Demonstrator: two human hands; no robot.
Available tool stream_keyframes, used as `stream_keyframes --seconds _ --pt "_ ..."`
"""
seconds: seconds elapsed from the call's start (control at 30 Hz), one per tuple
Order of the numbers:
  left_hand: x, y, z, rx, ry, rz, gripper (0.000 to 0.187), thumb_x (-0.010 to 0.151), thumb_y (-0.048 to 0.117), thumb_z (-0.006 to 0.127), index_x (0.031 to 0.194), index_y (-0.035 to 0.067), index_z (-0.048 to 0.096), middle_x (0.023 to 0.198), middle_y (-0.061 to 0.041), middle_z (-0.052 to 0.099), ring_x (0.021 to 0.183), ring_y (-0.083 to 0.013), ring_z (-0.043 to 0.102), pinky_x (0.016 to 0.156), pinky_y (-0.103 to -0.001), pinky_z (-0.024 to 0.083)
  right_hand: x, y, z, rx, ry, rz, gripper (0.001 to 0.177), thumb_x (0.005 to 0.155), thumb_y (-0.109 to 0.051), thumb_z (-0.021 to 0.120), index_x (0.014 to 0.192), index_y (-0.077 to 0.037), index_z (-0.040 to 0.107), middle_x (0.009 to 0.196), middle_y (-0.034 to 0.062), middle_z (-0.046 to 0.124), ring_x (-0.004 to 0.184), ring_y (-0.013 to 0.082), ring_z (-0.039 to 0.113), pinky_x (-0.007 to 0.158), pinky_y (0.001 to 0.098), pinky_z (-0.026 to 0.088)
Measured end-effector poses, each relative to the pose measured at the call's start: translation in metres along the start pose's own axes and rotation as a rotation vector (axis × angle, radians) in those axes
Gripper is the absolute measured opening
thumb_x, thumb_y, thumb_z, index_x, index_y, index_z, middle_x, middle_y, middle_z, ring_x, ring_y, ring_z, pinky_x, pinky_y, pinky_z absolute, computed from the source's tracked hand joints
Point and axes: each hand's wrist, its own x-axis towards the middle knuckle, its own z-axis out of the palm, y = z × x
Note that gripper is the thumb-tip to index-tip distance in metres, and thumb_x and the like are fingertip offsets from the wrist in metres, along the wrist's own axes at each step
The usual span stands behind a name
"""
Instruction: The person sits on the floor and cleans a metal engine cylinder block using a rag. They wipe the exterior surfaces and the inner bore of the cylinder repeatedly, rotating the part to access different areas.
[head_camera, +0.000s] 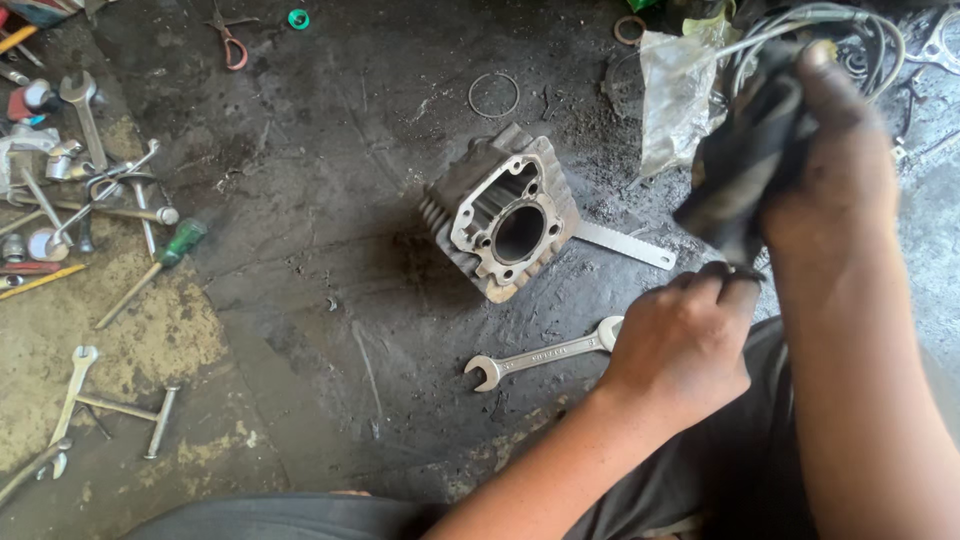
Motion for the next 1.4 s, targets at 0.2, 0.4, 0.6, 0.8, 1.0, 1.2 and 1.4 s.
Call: stream_keyframes --seconds 0.2,0.4,0.6,0.8,1.0,1.2,1.4 --pt "0.013 -0.025 -0.034 -0.174 0.149 -0.231 0.023 0.087 0.002 0.062 0.109 0.009 0.060 0.091 -0.010 0.072 0.079 -0.0244 0.074 0.070 -0.036 0.060 -0.009 -0.022 0.033 -0.146 0.181 0.180 0.042 0.093 -0.048 0.058 0.116 -0.013 0.060 0.090 0.0090 0.068 0.087 0.0245 0.069 0.079 0.0473 0.059" --pt "0.026 -0.064 -0.143 -0.414 0.560 -0.337 0.006 0.098 0.004 0.066 0.100 0.008 0.062 0.095 -0.002 0.065 0.088 -0.0185 0.065 0.080 -0.034 0.055 -0.037 -0.038 0.045 -2.018 -0.087 -0.367 0.048 0.112 -0.050 0.067 0.132 -0.007 0.067 0.128 0.0196 0.069 0.120 0.0356 0.064 0.107 0.0548 0.053" --pt "0.020 -0.045 -0.159 0.035 0.309 0.066 0.018 0.084 -0.001 0.076 0.093 0.006 0.062 0.110 -0.008 0.057 0.111 -0.0305 0.058 0.100 -0.043 0.046 -0.051 0.041 0.076 -0.951 -0.794 -0.447 0.049 0.108 -0.030 0.058 0.145 0.003 0.052 0.138 0.0182 0.060 0.121 0.0322 0.061 0.102 0.0418 0.049" --pt "0.016 -0.069 -0.163 0.120 0.370 -0.114 0.016 0.083 0.003 0.079 0.092 0.008 0.066 0.115 -0.005 0.059 0.116 -0.0284 0.057 0.102 -0.041 0.044 -0.066 0.089 0.076 -0.801 -0.393 0.154 0.030 0.101 -0.025 0.068 0.119 -0.002 0.075 0.075 0.0102 0.062 0.062 0.0228 0.053 0.057 0.0366 0.040" --pt "0.003 -0.106 -0.191 0.497 0.411 -0.190 0.004 0.090 0.009 0.077 0.092 0.010 0.074 0.130 -0.009 0.060 0.117 -0.0301 0.057 0.106 -0.046 0.039 -0.080 0.123 0.077 -1.334 -0.427 -0.256 0.023 0.094 -0.018 0.070 0.102 0.002 0.062 0.080 0.0202 0.071 0.074 0.0382 0.070 0.065 0.0444 0.053" --pt "-0.015 -0.124 -0.218 0.336 0.526 -0.413 0.024 0.097 0.013 0.067 0.121 0.005 0.067 0.128 -0.011 0.062 0.112 -0.0318 0.065 0.095 -0.044 0.052 -0.088 0.132 0.082 -1.407 -0.522 -0.304 0.017 0.091 -0.019 0.070 0.090 -0.002 0.068 0.082 0.0194 0.072 0.076 0.0405 0.068 0.067 0.0481 0.053" --pt "-0.001 -0.122 -0.193 0.365 0.284 -0.518 0.035 0.097 0.028 0.064 0.125 0.007 0.068 0.128 -0.016 0.065 0.119 -0.0363 0.062 0.100 -0.046 0.047 -0.086 0.136 0.082 -1.425 -0.562 -0.309 0.021 0.095 -0.020 0.066 0.086 -0.001 0.067 0.080 0.0205 0.069 0.077 0.0419 0.067 0.068 0.0498 0.051"
